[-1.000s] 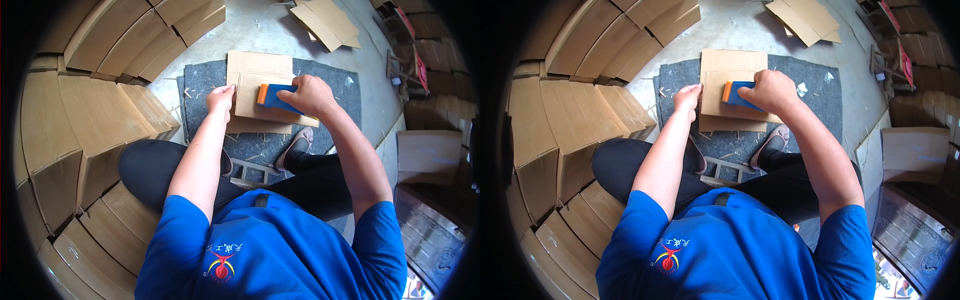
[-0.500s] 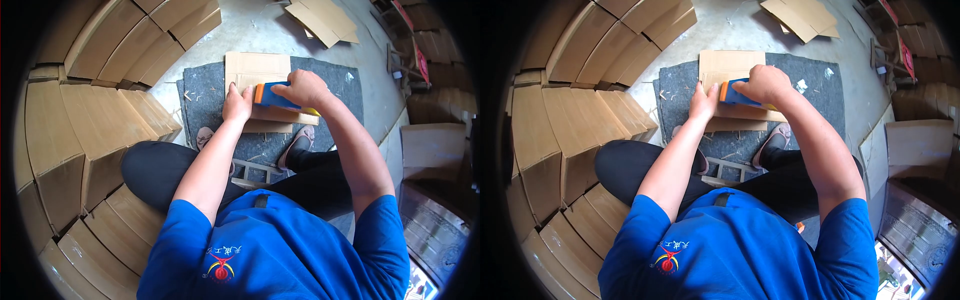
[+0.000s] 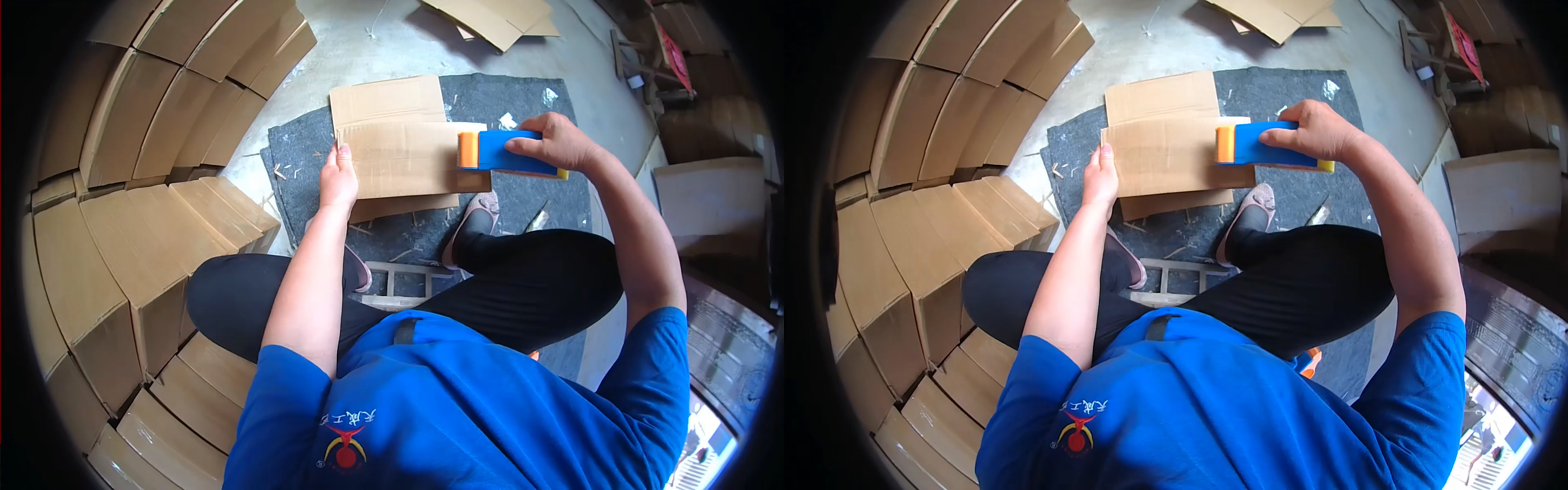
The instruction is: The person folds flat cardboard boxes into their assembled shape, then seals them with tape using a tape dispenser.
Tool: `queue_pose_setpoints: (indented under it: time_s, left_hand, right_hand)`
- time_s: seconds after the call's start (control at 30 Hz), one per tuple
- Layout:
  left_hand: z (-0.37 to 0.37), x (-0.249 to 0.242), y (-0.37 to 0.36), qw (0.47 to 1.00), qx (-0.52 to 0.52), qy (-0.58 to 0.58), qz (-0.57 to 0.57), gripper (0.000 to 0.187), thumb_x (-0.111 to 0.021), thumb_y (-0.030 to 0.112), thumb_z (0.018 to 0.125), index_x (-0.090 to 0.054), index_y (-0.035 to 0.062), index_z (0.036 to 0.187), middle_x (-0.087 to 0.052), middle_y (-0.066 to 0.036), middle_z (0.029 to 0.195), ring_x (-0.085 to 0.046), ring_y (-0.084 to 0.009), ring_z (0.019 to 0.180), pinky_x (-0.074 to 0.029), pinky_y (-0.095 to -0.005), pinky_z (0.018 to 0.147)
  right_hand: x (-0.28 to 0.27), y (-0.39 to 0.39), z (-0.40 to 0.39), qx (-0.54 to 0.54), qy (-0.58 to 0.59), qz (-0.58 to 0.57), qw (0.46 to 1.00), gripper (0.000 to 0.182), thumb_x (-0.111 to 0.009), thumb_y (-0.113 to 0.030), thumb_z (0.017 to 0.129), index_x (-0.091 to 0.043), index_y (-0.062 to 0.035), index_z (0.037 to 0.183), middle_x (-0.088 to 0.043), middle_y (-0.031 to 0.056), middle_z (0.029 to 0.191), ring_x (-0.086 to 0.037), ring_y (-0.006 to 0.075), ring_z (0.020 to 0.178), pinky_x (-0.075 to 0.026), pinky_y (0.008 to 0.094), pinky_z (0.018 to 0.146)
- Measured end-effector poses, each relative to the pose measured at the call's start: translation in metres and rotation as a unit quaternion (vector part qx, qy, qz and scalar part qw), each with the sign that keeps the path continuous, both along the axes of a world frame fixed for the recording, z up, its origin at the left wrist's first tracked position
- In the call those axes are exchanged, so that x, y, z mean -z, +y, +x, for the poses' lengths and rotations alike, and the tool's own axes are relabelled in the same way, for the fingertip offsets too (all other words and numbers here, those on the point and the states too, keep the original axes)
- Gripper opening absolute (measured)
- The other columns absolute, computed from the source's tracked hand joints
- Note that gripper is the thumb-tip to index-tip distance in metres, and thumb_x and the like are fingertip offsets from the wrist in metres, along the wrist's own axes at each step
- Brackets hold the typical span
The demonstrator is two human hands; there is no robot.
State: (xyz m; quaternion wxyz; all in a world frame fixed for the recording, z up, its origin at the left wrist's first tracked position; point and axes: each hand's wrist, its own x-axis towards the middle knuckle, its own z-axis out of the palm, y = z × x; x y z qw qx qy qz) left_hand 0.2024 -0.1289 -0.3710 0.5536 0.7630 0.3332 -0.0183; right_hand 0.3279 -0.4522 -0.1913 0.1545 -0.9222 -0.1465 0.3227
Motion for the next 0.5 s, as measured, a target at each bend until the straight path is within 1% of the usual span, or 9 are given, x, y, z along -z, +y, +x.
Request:
queue_pose_setpoints:
  time_s: [0.07,0.13,0.17,0.23,0.27,0.33,0.4,0.47,0.5]
  left_hand:
    - [0.0,-0.009,-0.004,1.0,-0.013,-0.007,-0.016,0.053,-0.042,0.042,0.105,-0.049,0.006,0.143,-0.062,-0.019,0.131,-0.058,-0.0285,0.123,-0.043,-0.0354,0.103]
    - [0.0,-0.014,-0.004,1.0,0.002,0.01,-0.024,0.062,-0.042,0.046,0.105,-0.045,-0.0017,0.144,-0.056,-0.019,0.139,-0.051,-0.0274,0.131,-0.037,-0.0335,0.108]
    - [0.001,0.004,0.0,1.0,-0.004,0.0,-0.006,0.053,-0.042,0.042,0.105,-0.049,0.0054,0.143,-0.062,-0.02,0.131,-0.058,-0.0295,0.123,-0.043,-0.0353,0.103]
    - [0.001,-0.011,-0.003,0.999,-0.001,0.038,-0.006,0.062,-0.042,0.047,0.104,-0.046,-0.0014,0.143,-0.055,-0.019,0.14,-0.051,-0.0274,0.131,-0.037,-0.0342,0.109]
    - [0.0,0.003,0.002,1.0,0.001,0.023,0.01,0.062,-0.042,0.047,0.104,-0.046,-0.0006,0.143,-0.057,-0.02,0.138,-0.052,-0.0279,0.129,-0.038,-0.0348,0.108]
    - [0.0,-0.003,-0.002,0.999,-0.003,0.016,0.041,0.059,-0.041,0.045,0.105,-0.051,-0.0007,0.139,-0.061,-0.023,0.131,-0.057,-0.0326,0.125,-0.041,-0.0366,0.105]
    - [0.0,-0.013,-0.005,0.998,0.013,0.026,0.05,0.058,-0.039,0.044,0.105,-0.048,0.0002,0.142,-0.061,-0.023,0.13,-0.057,-0.0355,0.123,-0.042,-0.0368,0.104]
    - [0.003,-0.023,-0.011,0.982,0.028,0.092,0.163,0.05,-0.042,0.035,0.104,-0.046,0.0043,0.144,-0.055,-0.02,0.14,-0.05,-0.0352,0.131,-0.036,-0.0425,0.11]
    - [0.002,-0.02,-0.015,0.982,0.033,0.091,0.162,0.05,-0.042,0.035,0.104,-0.046,0.0043,0.144,-0.055,-0.02,0.14,-0.05,-0.0352,0.131,-0.036,-0.0425,0.11]
  right_hand:
    - [0.001,-0.033,0.004,0.01,0.007,0.014,1.0,0.053,-0.069,-0.052,0.085,-0.075,-0.0008,0.099,-0.073,0.0154,0.09,-0.071,0.0234,0.083,-0.057,0.0352,0.078]
    - [0.007,-0.059,0.006,0.022,0.043,0.023,0.999,0.058,-0.07,-0.052,0.084,-0.072,0.0012,0.107,-0.072,0.0152,0.094,-0.071,0.0234,0.087,-0.056,0.0353,0.082]
    - [0.012,-0.07,0.006,0.041,0.044,0.024,0.998,0.055,-0.072,-0.049,0.083,-0.071,0.0015,0.105,-0.071,0.0142,0.091,-0.07,0.0218,0.084,-0.056,0.0348,0.079]
    - [0.026,-0.084,0.006,0.04,0.045,0.03,0.998,0.055,-0.072,-0.048,0.083,-0.071,0.0013,0.106,-0.072,0.0141,0.091,-0.069,0.0216,0.084,-0.056,0.0348,0.079]
    - [0.035,-0.09,0.007,0.034,0.044,0.036,0.998,0.054,-0.072,-0.048,0.082,-0.072,0.0012,0.106,-0.072,0.014,0.091,-0.069,0.0214,0.083,-0.056,0.0347,0.078]
    - [0.052,-0.096,0.008,0.038,0.036,0.052,0.997,0.052,-0.072,-0.048,0.082,-0.073,-0.0003,0.103,-0.071,0.0144,0.088,-0.069,0.0219,0.081,-0.055,0.0353,0.077]
    - [0.062,-0.097,0.009,0.031,0.032,0.073,0.996,0.052,-0.071,-0.048,0.081,-0.073,-0.0014,0.103,-0.071,0.016,0.088,-0.07,0.0243,0.081,-0.055,0.0364,0.078]
    - [0.067,-0.096,0.01,0.016,0.017,0.081,0.996,0.054,-0.071,-0.048,0.08,-0.073,-0.001,0.105,-0.072,0.0168,0.091,-0.07,0.0265,0.085,-0.055,0.0375,0.081]
    - [0.066,-0.096,0.01,0.022,0.029,0.079,0.996,0.056,-0.07,-0.049,0.079,-0.072,-0.0006,0.107,-0.072,0.0176,0.093,-0.07,0.0278,0.088,-0.054,0.0379,0.083]
